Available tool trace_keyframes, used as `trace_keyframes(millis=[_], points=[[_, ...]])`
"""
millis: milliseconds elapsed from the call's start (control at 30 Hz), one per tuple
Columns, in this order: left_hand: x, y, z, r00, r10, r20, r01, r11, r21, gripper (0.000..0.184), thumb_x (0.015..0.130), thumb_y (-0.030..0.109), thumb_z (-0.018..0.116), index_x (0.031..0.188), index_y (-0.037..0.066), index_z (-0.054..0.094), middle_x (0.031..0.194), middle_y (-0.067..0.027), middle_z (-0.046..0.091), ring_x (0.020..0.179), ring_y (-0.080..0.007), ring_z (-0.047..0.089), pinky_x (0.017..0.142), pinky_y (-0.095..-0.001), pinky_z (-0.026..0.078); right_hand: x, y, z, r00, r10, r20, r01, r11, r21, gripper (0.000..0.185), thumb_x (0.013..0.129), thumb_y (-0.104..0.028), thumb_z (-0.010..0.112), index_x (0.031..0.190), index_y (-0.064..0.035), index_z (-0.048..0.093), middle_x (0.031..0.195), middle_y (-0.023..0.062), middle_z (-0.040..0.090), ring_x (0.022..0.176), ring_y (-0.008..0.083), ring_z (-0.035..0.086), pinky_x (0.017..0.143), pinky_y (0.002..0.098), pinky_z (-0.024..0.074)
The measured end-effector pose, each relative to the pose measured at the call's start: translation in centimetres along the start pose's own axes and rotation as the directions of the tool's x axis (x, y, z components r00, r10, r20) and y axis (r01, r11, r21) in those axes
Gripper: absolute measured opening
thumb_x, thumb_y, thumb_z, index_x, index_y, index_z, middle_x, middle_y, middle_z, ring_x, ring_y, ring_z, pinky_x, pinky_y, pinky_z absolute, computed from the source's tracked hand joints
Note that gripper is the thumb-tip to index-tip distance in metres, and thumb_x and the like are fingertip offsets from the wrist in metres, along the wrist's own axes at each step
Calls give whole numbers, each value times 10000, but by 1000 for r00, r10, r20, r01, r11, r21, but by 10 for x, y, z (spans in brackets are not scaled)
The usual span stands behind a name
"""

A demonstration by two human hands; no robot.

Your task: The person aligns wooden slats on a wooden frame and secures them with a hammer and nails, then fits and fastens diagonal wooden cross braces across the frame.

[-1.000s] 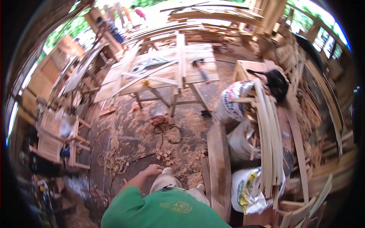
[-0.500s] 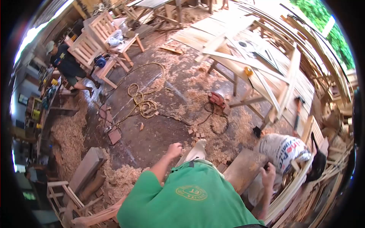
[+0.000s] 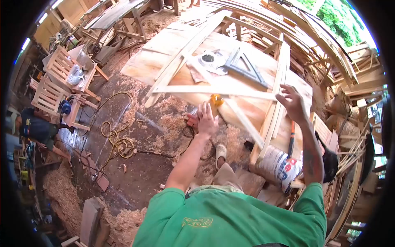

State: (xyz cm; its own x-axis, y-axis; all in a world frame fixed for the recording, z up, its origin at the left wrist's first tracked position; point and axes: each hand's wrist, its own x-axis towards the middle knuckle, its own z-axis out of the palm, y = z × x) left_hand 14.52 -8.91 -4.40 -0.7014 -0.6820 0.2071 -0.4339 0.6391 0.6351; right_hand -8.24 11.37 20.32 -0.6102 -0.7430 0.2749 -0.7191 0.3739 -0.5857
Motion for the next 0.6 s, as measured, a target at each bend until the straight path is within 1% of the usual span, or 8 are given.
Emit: trace_keyframes(millis=[67, 100, 167, 233, 333, 400, 467, 600], points=[[41, 11, 7, 999, -14, 41, 13, 1000, 18, 788, 854, 263, 660, 1482, -20, 278, 1549, -226, 233, 1446, -410, 158, 1181, -542, 133, 63, 45, 24, 999, 41, -5, -41, 997, 72, 481, 860, -280, 739, 1223, 11, 613, 1190, 182, 632, 1050, 277, 642, 861, 366, 527], [49, 20, 9, 983, -114, 143, 101, 991, 91, 817, 862, 264, 644, 1511, 6, 220, 1559, -219, 212, 1459, -412, 128, 1193, -545, 128, 89, 60, 39, 995, 99, -18, -96, 991, 94, 508, 847, -301, 751, 1223, 14, 614, 1205, 197, 624, 1059, 298, 637, 870, 369, 527], [61, 36, 16, 946, -228, 228, 189, 965, 181, 849, 871, 265, 629, 1540, 33, 161, 1570, -212, 191, 1472, -413, 98, 1205, -548, 123, 137, 118, 80, 996, 88, 22, -86, 991, -101, 589, 814, -364, 776, 1249, -4, 607, 1276, 216, 578, 1199, 327, 558, 1015, 396, 445], [70, 39, 22, 943, -260, 206, 249, 965, 75, 854, 851, 268, 643, 1531, 55, 172, 1543, -209, 234, 1451, -427, 147, 1187, -565, 130, 169, 122, 103, 984, 115, 135, -89, 979, -186, 621, 807, -367, 772, 1279, -10, 584, 1358, 228, 503, 1273, 361, 484, 1062, 421, 398], [73, 12, 54, 987, -152, 43, 146, 981, 131, 744, 829, 299, 671, 1434, 26, 333, 1478, -221, 323, 1377, -431, 268, 1129, -554, 209, 215, 148, 163, 974, 13, 227, 32, 981, -193, 637, 804, -357, 766, 1312, -31, 563, 1394, 250, 464, 1292, 410, 452, 1085, 456, 379], [72, 14, 48, 989, -144, 13, 143, 985, 93, 700, 840, 313, 662, 1410, 27, 372, 1446, -229, 363, 1363, -424, 295, 1120, -547, 223, 235, 134, 204, 943, -234, 238, 243, 970, -9, 638, 806, -349, 764, 1335, -59, 557, 1422, 263, 438, 1313, 426, 430, 1106, 461, 361], [72, 15, 46, 993, -117, -26, 118, 992, 52, 659, 850, 327, 654, 1385, 27, 412, 1414, -237, 403, 1349, -418, 321, 1111, -540, 237, 251, 98, 235, 906, -275, 321, 267, 961, 68, 633, 819, -351, 753, 1356, -86, 550, 1438, 277, 417, 1322, 443, 413, 1114, 454, 355], [32, 23, 35, 876, -278, -393, 317, 948, 38, 586, 834, 218, 671, 1340, 8, 463, 1274, -245, 517, 1221, -399, 473, 1063, -508, 347, 306, 77, 299, 886, -151, 438, 119, 988, 100, 694, 817, -408, 746, 1349, -17, 533, 1418, 298, 430, 1326, 431, 417, 1108, 448, 366]])
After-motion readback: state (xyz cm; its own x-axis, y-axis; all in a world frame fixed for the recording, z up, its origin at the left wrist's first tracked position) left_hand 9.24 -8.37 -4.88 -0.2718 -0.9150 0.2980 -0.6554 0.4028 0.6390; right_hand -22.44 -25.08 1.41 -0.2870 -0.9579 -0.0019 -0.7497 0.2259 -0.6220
